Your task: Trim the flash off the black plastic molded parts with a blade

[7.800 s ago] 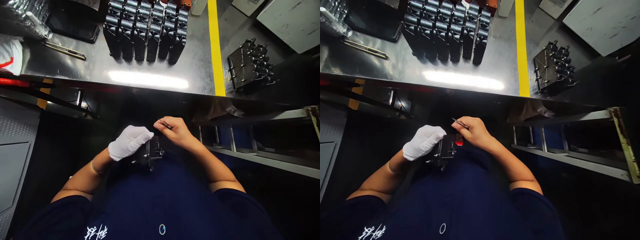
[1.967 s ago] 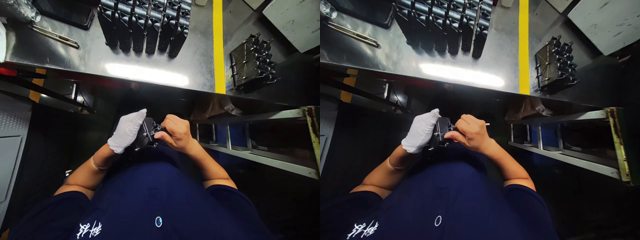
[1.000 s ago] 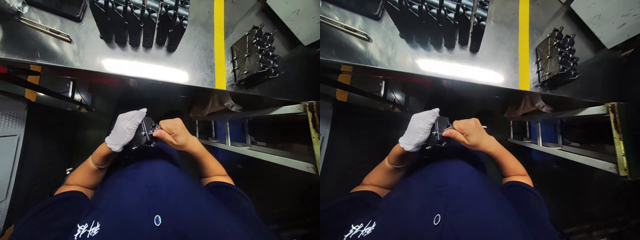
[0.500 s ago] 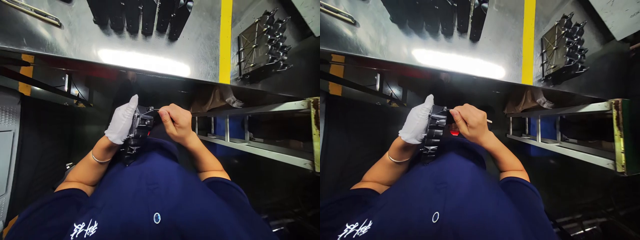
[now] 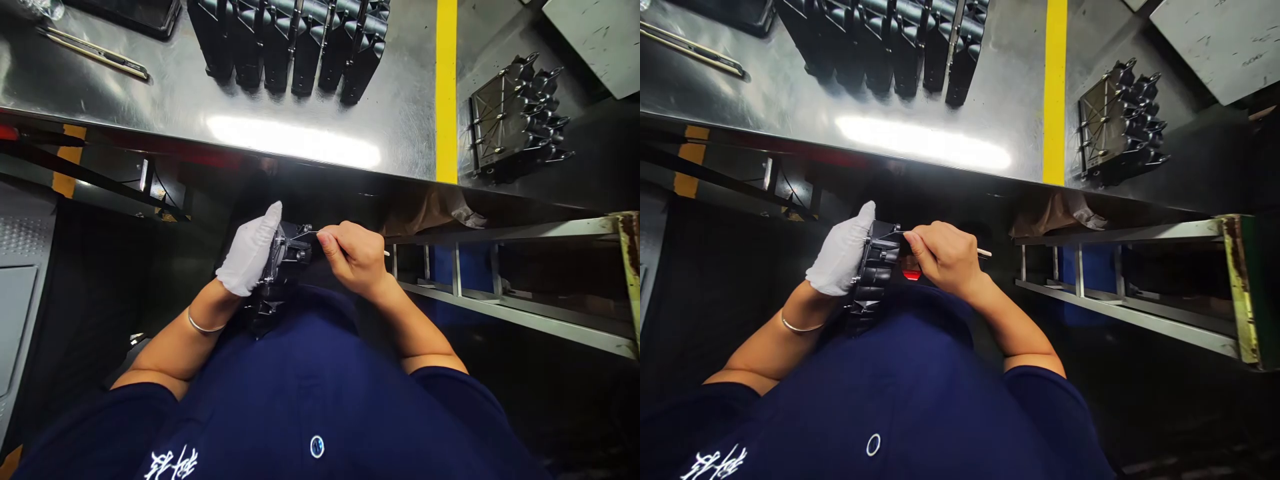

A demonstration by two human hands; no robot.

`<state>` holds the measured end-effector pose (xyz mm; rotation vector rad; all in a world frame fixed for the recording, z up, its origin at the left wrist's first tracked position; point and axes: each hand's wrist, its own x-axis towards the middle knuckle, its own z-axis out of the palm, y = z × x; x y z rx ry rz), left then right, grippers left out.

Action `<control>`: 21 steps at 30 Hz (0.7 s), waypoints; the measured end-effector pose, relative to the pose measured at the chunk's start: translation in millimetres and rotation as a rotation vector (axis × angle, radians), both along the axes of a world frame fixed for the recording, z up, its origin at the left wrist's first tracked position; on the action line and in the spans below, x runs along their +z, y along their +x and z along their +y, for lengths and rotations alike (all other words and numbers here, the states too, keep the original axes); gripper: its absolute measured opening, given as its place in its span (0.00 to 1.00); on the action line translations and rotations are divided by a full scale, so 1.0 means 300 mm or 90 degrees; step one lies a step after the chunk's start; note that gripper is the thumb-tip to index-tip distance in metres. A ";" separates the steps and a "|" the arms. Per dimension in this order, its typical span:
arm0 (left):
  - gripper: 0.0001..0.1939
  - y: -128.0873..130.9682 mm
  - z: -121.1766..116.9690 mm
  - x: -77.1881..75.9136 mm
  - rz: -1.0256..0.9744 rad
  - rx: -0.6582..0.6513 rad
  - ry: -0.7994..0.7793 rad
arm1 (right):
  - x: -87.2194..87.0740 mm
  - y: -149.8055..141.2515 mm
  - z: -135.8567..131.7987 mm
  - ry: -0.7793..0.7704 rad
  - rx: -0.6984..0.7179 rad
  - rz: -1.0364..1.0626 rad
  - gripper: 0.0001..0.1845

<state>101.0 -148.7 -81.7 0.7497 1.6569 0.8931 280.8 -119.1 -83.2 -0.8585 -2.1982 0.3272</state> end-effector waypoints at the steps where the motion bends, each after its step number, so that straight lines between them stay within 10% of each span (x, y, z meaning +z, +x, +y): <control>1: 0.28 -0.001 0.000 -0.004 -0.009 0.001 0.006 | 0.000 0.000 0.000 0.002 0.000 -0.003 0.12; 21: 0.29 -0.002 -0.021 -0.015 0.018 -0.009 0.019 | 0.010 0.011 -0.026 -0.036 0.047 -0.044 0.15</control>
